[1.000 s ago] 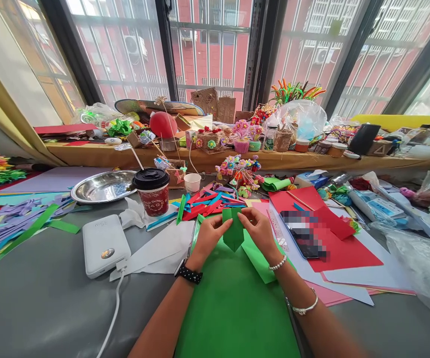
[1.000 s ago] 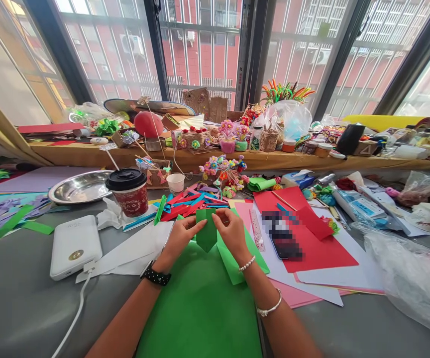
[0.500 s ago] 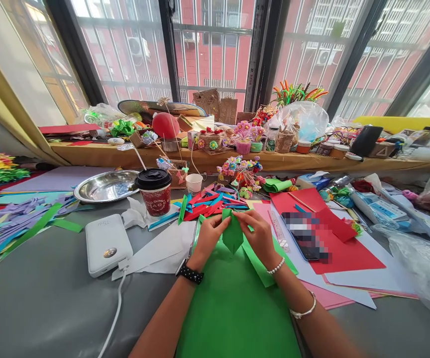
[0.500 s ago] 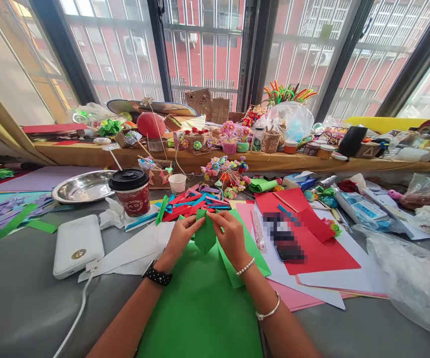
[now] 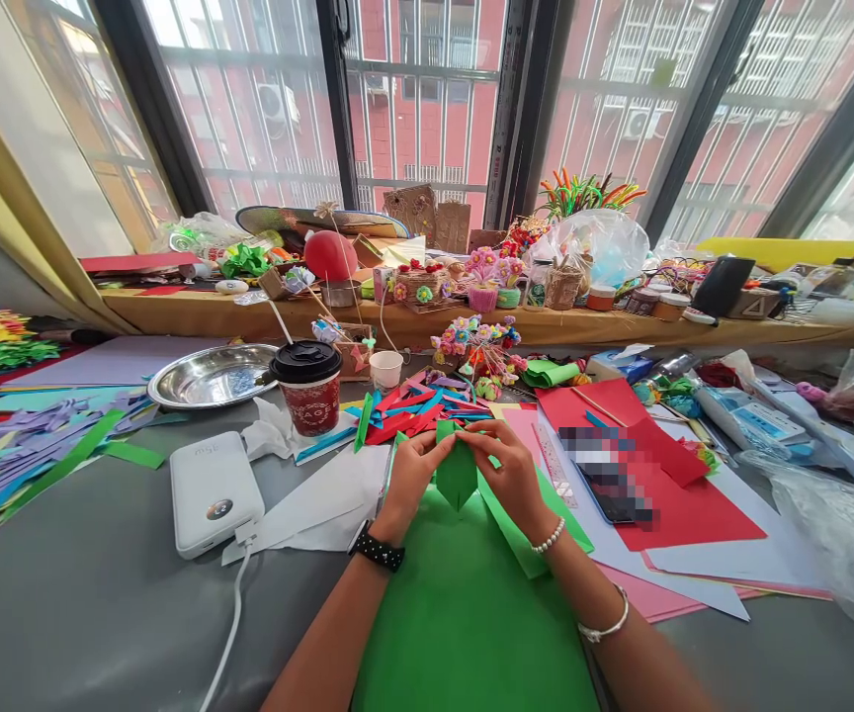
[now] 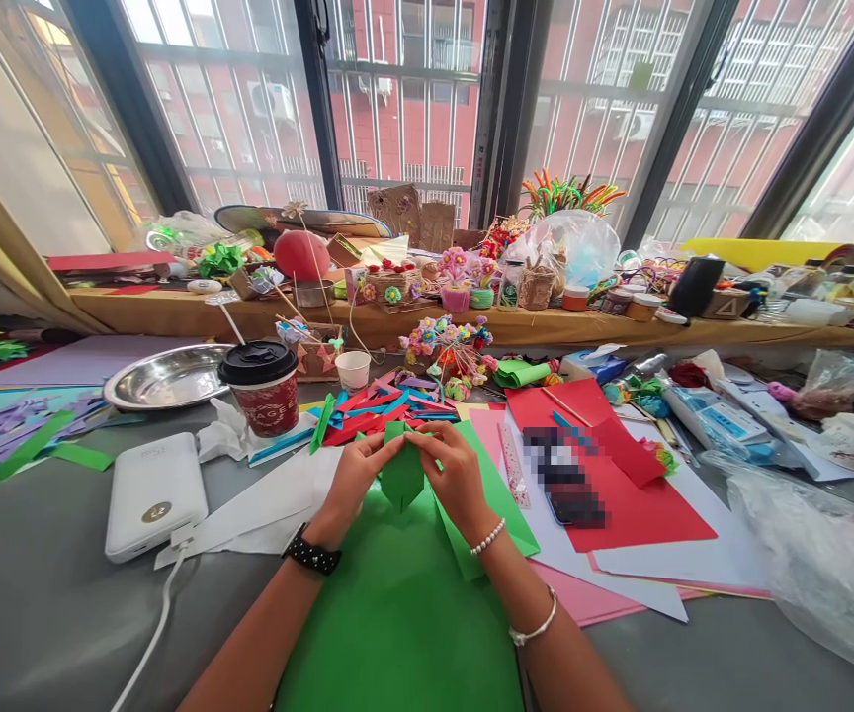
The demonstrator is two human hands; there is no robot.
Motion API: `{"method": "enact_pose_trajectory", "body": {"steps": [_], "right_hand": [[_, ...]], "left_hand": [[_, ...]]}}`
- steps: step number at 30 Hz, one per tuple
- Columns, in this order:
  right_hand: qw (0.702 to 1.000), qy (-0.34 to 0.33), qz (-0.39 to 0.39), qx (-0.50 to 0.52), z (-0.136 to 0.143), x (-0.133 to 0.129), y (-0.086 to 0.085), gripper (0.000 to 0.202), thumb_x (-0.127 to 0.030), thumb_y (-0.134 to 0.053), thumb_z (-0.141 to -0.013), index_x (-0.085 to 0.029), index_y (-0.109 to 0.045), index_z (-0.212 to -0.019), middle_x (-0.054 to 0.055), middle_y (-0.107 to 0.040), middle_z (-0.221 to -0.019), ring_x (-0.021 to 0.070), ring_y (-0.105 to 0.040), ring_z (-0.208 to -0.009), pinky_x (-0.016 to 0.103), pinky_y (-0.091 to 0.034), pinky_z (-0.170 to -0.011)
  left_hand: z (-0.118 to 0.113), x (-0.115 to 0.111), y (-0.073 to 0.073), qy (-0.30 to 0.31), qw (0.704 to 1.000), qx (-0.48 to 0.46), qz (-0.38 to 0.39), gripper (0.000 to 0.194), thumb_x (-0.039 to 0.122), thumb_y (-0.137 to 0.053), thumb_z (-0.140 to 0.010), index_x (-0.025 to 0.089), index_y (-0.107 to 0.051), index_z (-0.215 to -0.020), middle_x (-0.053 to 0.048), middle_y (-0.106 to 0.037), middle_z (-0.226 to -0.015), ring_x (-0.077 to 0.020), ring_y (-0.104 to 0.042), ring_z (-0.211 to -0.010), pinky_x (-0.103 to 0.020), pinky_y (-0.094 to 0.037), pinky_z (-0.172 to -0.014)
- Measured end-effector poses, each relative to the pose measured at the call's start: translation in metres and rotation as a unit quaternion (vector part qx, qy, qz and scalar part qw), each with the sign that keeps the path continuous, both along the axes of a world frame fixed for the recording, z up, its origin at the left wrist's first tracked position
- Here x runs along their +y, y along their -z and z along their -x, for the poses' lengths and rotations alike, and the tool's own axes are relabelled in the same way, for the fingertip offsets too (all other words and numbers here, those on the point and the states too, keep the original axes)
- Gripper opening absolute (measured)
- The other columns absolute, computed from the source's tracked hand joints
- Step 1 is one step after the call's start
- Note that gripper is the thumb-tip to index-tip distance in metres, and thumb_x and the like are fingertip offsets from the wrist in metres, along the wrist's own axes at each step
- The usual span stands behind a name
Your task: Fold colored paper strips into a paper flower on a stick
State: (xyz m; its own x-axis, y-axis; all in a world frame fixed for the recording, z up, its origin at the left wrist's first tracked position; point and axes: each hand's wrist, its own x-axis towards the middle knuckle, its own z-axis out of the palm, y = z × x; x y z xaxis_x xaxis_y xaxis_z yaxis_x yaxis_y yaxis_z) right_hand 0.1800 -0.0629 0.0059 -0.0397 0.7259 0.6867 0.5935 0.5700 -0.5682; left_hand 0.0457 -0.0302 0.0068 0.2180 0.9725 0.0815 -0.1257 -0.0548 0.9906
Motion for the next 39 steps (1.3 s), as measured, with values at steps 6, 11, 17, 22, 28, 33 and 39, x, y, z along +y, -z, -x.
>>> {"method": "enact_pose_trajectory", "body": {"steps": [6,11,17,22,28,33,39], "right_hand": [[0.999,-0.027,0.012,0.021,0.001,0.0,-0.003,0.027,-0.016,-0.041,-0.08,-0.025,-0.061,-0.097,0.006,-0.054,-0.099,0.0157,-0.053,-0.084,0.03,-0.046,-0.074],[0.988,-0.058,0.07,0.125,0.001,0.0,-0.007,0.024,-0.028,-0.042,-0.08,-0.022,-0.06,-0.096,0.008,-0.055,-0.099,0.0176,-0.053,-0.088,0.026,-0.049,-0.061],[0.972,-0.028,0.163,0.166,-0.005,0.007,-0.002,0.027,-0.039,-0.05,-0.074,-0.015,-0.061,-0.069,0.005,-0.061,-0.07,0.0158,-0.055,-0.066,0.026,-0.045,-0.057],[0.967,-0.019,0.182,0.177,-0.005,0.008,0.001,0.028,-0.042,-0.053,-0.07,-0.015,-0.062,-0.068,0.004,-0.062,-0.067,0.0164,-0.054,-0.065,0.027,-0.043,-0.059],[0.964,-0.009,0.192,0.185,-0.004,0.008,0.001,0.028,-0.042,-0.054,-0.069,-0.015,-0.06,-0.067,0.005,-0.061,-0.067,0.0166,-0.053,-0.065,0.027,-0.042,-0.059],[0.965,-0.025,0.189,0.181,-0.004,0.008,0.003,0.029,-0.042,-0.053,-0.07,-0.014,-0.059,-0.069,0.005,-0.06,-0.068,0.0167,-0.053,-0.065,0.027,-0.043,-0.058],[0.983,-0.004,0.154,0.1,-0.006,0.009,0.005,0.031,-0.043,-0.044,-0.076,-0.015,-0.054,-0.067,0.005,-0.057,-0.067,0.0151,-0.051,-0.061,0.025,-0.041,-0.054]], "left_hand": [[0.001,-0.001,-0.003,0.012,0.998,-0.044,0.048,0.03,0.034,-0.067,-0.056,0.012,-0.065,-0.076,-0.001,-0.063,-0.063,-0.0128,-0.054,-0.058,-0.021,-0.042,-0.053],[0.001,-0.001,-0.004,0.03,0.997,-0.039,0.052,0.03,0.034,-0.067,-0.055,0.012,-0.065,-0.075,-0.004,-0.065,-0.069,-0.015,-0.056,-0.061,-0.023,-0.042,-0.054],[0.001,-0.003,-0.003,0.071,0.997,0.008,0.018,0.024,0.037,-0.065,-0.057,0.014,-0.063,-0.063,-0.002,-0.06,-0.057,-0.012,-0.05,-0.051,-0.022,-0.036,-0.047],[0.0,-0.002,0.001,0.076,0.997,0.018,-0.007,0.024,0.038,-0.063,-0.058,0.014,-0.064,-0.063,-0.002,-0.06,-0.058,-0.0138,-0.051,-0.054,-0.022,-0.035,-0.047],[0.0,-0.002,0.003,0.085,0.996,0.013,-0.016,0.022,0.037,-0.064,-0.057,0.016,-0.065,-0.065,-0.002,-0.062,-0.062,-0.016,-0.053,-0.057,-0.024,-0.037,-0.05],[0.0,-0.001,0.004,0.084,0.996,0.027,-0.025,0.025,0.038,-0.063,-0.057,0.015,-0.065,-0.066,-0.002,-0.06,-0.058,-0.015,-0.051,-0.055,-0.024,-0.035,-0.049],[0.001,0.0,0.003,0.121,0.991,0.064,-0.014,0.029,0.04,-0.061,-0.058,0.011,-0.059,-0.064,0.0,-0.051,-0.055,-0.0106,-0.042,-0.053,-0.022,-0.03,-0.049]]}}
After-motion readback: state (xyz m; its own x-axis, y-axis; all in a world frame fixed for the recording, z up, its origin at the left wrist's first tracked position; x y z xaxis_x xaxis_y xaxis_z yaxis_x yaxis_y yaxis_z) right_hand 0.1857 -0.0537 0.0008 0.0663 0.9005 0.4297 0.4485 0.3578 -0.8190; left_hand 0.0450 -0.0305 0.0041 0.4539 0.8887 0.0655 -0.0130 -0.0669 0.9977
